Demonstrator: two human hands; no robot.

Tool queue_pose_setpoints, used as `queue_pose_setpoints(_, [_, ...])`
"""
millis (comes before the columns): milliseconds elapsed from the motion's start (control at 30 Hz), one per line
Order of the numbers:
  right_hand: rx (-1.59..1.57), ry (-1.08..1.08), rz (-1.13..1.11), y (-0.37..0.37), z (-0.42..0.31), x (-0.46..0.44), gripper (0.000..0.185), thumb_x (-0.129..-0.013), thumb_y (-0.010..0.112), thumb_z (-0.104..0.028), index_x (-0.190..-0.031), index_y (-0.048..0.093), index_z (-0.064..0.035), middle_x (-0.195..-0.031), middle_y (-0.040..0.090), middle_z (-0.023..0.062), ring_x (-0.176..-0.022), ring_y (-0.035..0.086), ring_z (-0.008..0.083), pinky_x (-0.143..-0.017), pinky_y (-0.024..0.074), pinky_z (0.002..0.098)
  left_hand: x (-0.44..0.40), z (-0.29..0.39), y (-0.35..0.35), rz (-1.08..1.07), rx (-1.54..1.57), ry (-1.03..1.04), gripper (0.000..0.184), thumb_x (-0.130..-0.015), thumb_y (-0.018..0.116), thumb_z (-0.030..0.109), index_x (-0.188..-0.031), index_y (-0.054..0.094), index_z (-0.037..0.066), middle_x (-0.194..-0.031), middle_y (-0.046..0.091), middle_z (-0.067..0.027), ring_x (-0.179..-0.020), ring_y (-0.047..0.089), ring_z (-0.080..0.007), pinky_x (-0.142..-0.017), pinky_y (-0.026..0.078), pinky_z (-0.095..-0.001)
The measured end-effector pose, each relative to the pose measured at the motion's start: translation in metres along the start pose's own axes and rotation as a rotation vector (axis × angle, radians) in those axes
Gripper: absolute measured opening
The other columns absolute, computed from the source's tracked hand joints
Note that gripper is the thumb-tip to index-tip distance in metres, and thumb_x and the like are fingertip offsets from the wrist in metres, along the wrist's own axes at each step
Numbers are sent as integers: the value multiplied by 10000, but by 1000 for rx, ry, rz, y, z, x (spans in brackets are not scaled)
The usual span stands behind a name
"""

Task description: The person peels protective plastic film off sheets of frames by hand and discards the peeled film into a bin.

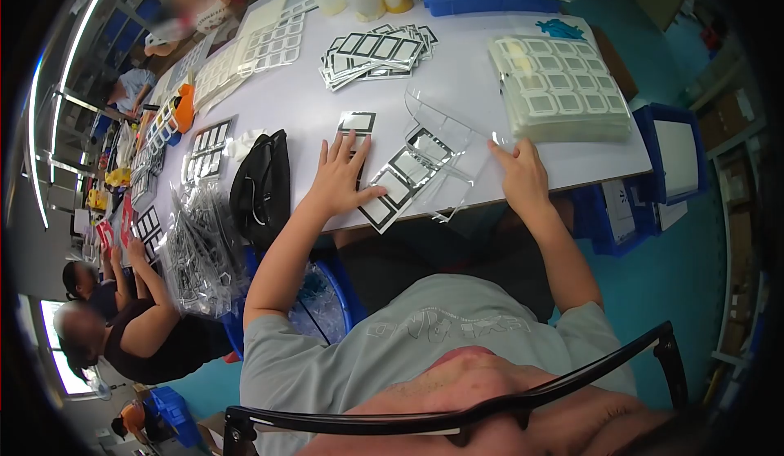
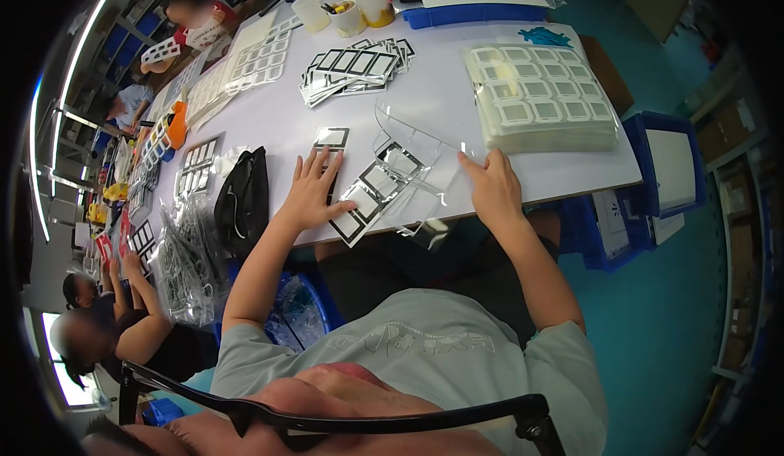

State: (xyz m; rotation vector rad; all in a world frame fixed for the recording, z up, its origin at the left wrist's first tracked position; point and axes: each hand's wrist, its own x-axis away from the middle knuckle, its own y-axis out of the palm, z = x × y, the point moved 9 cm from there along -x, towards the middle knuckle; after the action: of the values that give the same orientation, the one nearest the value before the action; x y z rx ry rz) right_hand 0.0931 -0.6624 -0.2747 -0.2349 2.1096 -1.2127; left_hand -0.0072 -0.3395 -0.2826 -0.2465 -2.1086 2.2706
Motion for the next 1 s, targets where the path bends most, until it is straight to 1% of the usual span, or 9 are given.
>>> queue_pose_setpoints(67, [-7,0,-3,1,-1,-1,517,-891,599,46,-1301,788,-205,-947,488,121,-899,564,326,-780,518,429,-4,8,-11,72,23,92,1130,-829,676,782,-1668,366,92,-1713,311,-250,-1588,247,-494,-1285,168,-643])
queue_pose_setpoints(100, [-9,0,-4,2,-2,-1,520,-889,599,48,-1299,789,-209,-946,487,119,-896,564,323,-774,517,428,-10,15,-10,26,40,182,1214,-771,793,707,-1686,301,77,-1726,276,-239,-1604,209,-481,-1293,184,-618])
queue_pose_setpoints(200, [-12,-2,-2,4,0,-2,472,-918,614,11,-1293,789,-215,-948,481,107,-901,565,315,-769,522,428,-34,26,-13,-68,334,231,1320,-666,931,583,-1691,269,78,-1721,273,-237,-1606,199,-475,-1301,203,-586])
queue_pose_setpoints(233, [-11,7,4,4,1,0,472,-917,616,11,-1293,789,-217,-947,480,106,-900,564,314,-769,522,428,-42,24,-7,-97,400,220,1435,-548,1014,490,-1690,250,75,-1720,266,-235,-1607,195,-466,-1307,213,-564])
queue_pose_setpoints(433, [-18,39,66,-2,4,4,469,-916,624,9,-1286,792,-224,-945,478,102,-895,557,310,-763,516,428,-64,27,9,-227,413,296,1467,-489,1035,516,-1692,281,147,-1718,255,-248,-1603,168,-498,-1305,182,-607])
queue_pose_setpoints(633, [-44,33,85,-3,4,4,482,-903,627,21,-1285,793,-222,-947,482,102,-890,557,309,-756,520,424,-71,31,10,-283,394,309,1181,-484,1037,527,-1492,502,222,-1720,229,-264,-1611,93,-539,-1296,83,-679])
queue_pose_setpoints(733, [-51,18,100,-3,4,4,491,-890,629,31,-1280,796,-216,-950,484,102,-884,558,309,-751,522,421,-78,34,10,-324,328,310,980,-496,1037,525,-1311,596,207,-1722,218,-263,-1604,49,-573,-1292,64,-692])
queue_pose_setpoints(833, [-47,29,106,-4,5,4,495,-880,629,36,-1275,798,-211,-963,489,106,-887,563,310,-758,530,418,-90,38,9,-296,292,323,869,-512,1036,520,-1225,646,211,-1721,217,-268,-1593,37,-597,-1292,67,-692])
queue_pose_setpoints(1000, [34,83,121,-10,11,8,502,-872,627,35,-1282,795,-203,-997,504,124,-914,587,324,-787,558,427,-98,37,18,-275,315,274,848,-510,1029,549,-1208,678,217,-1728,204,-273,-1593,35,-596,-1284,68,-704])
